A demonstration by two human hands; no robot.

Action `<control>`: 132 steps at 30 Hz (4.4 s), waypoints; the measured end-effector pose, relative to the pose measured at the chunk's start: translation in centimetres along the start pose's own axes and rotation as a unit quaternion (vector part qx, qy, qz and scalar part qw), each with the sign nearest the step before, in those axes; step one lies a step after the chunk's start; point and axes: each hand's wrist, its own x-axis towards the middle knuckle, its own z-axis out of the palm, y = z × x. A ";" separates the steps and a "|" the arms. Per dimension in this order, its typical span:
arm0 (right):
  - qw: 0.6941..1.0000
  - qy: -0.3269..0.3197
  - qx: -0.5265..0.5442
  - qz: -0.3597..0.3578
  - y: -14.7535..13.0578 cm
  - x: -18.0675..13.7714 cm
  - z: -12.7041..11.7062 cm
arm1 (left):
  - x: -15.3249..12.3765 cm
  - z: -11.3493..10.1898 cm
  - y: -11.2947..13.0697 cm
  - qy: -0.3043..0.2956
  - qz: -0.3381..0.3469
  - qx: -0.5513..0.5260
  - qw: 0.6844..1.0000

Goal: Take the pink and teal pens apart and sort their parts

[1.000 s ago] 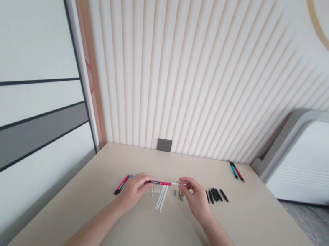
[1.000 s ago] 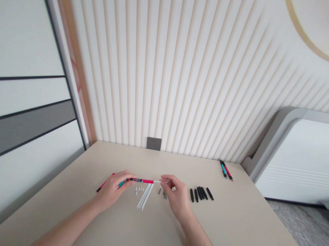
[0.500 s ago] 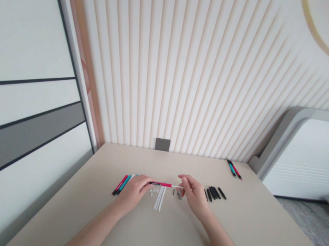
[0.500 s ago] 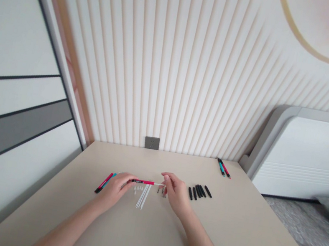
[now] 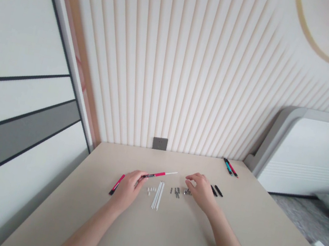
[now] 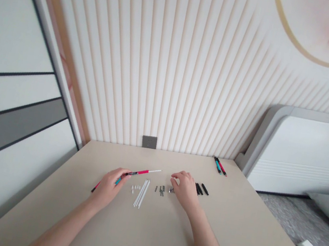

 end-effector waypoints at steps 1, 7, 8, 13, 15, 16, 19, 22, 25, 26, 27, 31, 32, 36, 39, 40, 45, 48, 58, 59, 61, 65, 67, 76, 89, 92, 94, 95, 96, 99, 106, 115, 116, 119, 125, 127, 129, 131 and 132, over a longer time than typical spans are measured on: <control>1.000 -0.009 -0.008 -0.011 -0.4 -0.2 0.1 | 0.0 0.0 0.0 0.000 -0.001 0.001 1.000; 0.996 -0.059 -0.040 -0.058 -1.9 -1.0 1.0 | 0.0 0.0 0.0 -0.005 0.001 0.005 1.000; 0.995 -0.065 -0.042 -0.061 -1.9 -1.0 1.1 | 0.0 0.0 0.0 -0.006 0.002 0.007 1.000; 0.994 -0.076 -0.044 -0.058 -1.8 -1.0 1.4 | 0.0 0.1 0.0 -0.016 0.005 0.017 1.000; 0.994 -0.078 -0.042 -0.057 -1.9 -1.0 1.5 | 0.0 0.1 0.1 -0.017 0.010 0.020 1.000; 0.995 -0.078 -0.041 -0.056 -1.9 -1.0 1.5 | 0.0 0.1 0.2 -0.016 0.012 0.021 1.000; 0.995 -0.077 -0.033 -0.054 -2.0 -1.1 1.5 | 0.0 0.1 0.2 -0.018 0.011 0.023 1.000; 0.995 -0.073 -0.020 -0.058 -2.1 -1.1 1.5 | -0.1 0.1 0.2 -0.015 0.009 0.021 1.000; 0.995 -0.073 -0.011 -0.062 -2.2 -1.0 1.5 | -0.1 0.2 0.0 -0.007 0.011 0.017 1.000; 0.995 -0.073 -0.010 -0.063 -2.3 -1.0 1.5 | -0.1 0.2 -0.1 -0.007 0.011 0.017 1.000; 0.995 -0.071 -0.008 -0.064 -2.3 -1.0 1.5 | -0.1 0.2 -0.1 -0.007 0.010 0.017 1.000; 0.994 -0.076 0.002 -0.075 -2.2 -0.9 1.6 | 0.0 0.1 -0.2 -0.014 0.008 0.019 1.000; 0.994 -0.080 0.005 -0.078 -2.2 -0.8 1.6 | 0.0 0.1 -0.2 -0.016 0.008 0.020 1.000; 0.993 -0.086 0.021 -0.076 -2.1 -0.8 1.7 | 0.0 0.0 0.0 -0.016 0.011 0.018 1.000; 0.994 -0.079 0.050 -0.061 -2.1 -0.6 1.8 | 0.0 0.0 0.0 -0.020 0.014 0.023 0.999; 0.994 -0.071 0.068 -0.054 -2.0 -0.6 1.9 | 0.0 0.0 -0.1 -0.022 0.015 0.026 0.999; 0.967 -0.003 0.255 0.016 -1.6 -0.1 2.0 | -0.1 0.0 -0.1 -0.020 0.013 0.037 0.999; 0.926 0.016 0.367 0.085 -1.6 0.2 1.7 | -0.1 0.0 0.0 -0.023 0.013 0.038 0.999; 0.862 0.010 0.496 0.102 -2.5 0.2 0.6 | 0.0 0.0 0.1 -0.016 0.012 0.028 0.999; 0.861 0.008 0.498 0.105 -2.6 0.2 0.6 | 0.0 0.0 0.1 -0.017 0.013 0.028 0.999; 0.859 0.005 0.501 0.108 -2.6 0.2 0.5 | -0.1 0.0 0.0 -0.019 0.013 0.029 0.999; 0.858 -0.001 0.501 0.111 -2.7 0.2 0.5 | -0.2 0.1 -0.1 -0.020 0.010 0.024 0.999; 0.858 -0.002 0.501 0.109 -2.7 0.2 0.5 | -0.2 0.1 -0.1 -0.019 0.011 0.022 1.000; 0.855 0.007 0.509 0.101 -2.3 0.2 0.8 | -0.1 0.1 -0.2 -0.016 0.008 0.018 1.000; 0.852 0.003 0.515 0.100 -2.3 0.2 0.9 | -0.1 0.0 -0.1 -0.023 0.008 0.016 1.000; 0.853 -0.003 0.513 0.097 -2.4 0.2 0.8 | -0.1 0.0 0.0 -0.020 0.012 0.020 1.000; 0.853 -0.006 0.513 0.095 -2.5 0.2 0.7 | -0.1 0.0 0.0 -0.017 0.015 0.020 1.000; 0.852 -0.008 0.514 0.095 -2.6 0.1 0.7 | -0.1 0.0 -0.1 -0.016 0.015 0.019 1.000; 0.851 -0.010 0.516 0.095 -2.7 0.1 0.6 | -0.1 0.0 -0.1 -0.017 0.015 0.016 1.000; 0.845 -0.032 0.526 0.093 -3.0 0.0 0.6 | -0.2 0.1 -0.2 -0.022 0.017 0.005 1.000; 0.864 -0.069 0.498 0.038 -3.2 -0.5 0.9 | -0.2 0.2 -0.3 -0.035 0.034 -0.021 0.999; 0.984 0.073 0.143 0.080 0.5 1.0 0.8 | -0.1 0.2 -0.2 -0.018 0.001 -0.034 0.999; 0.992 0.058 0.072 0.083 1.2 1.4 0.9 | -0.1 0.2 -0.3 -0.018 -0.002 -0.034 0.999; 0.996 0.001 -0.030 0.082 2.4 3.1 1.4 | -0.1 0.1 -0.3 -0.021 -0.003 -0.034 0.999; 0.994 -0.076 -0.069 0.046 1.8 6.7 2.1 | -0.2 0.0 -0.4 -0.014 -0.001 -0.030 0.999; 0.992 -0.086 -0.082 0.046 1.4 7.3 2.1 | -0.2 -0.1 -0.5 -0.009 -0.002 -0.029 1.000; 0.990 -0.089 -0.095 0.045 0.9 7.3 2.0 | -0.1 -0.2 -0.6 -0.004 -0.004 -0.026 1.000; 0.990 -0.092 -0.103 0.038 0.1 6.7 1.8 | -0.1 -0.3 -0.6 -0.004 -0.007 -0.024 1.000; 0.989 -0.095 -0.106 0.031 -0.3 6.2 1.7 | -0.1 -0.3 -0.7 -0.006 -0.008 -0.022 1.000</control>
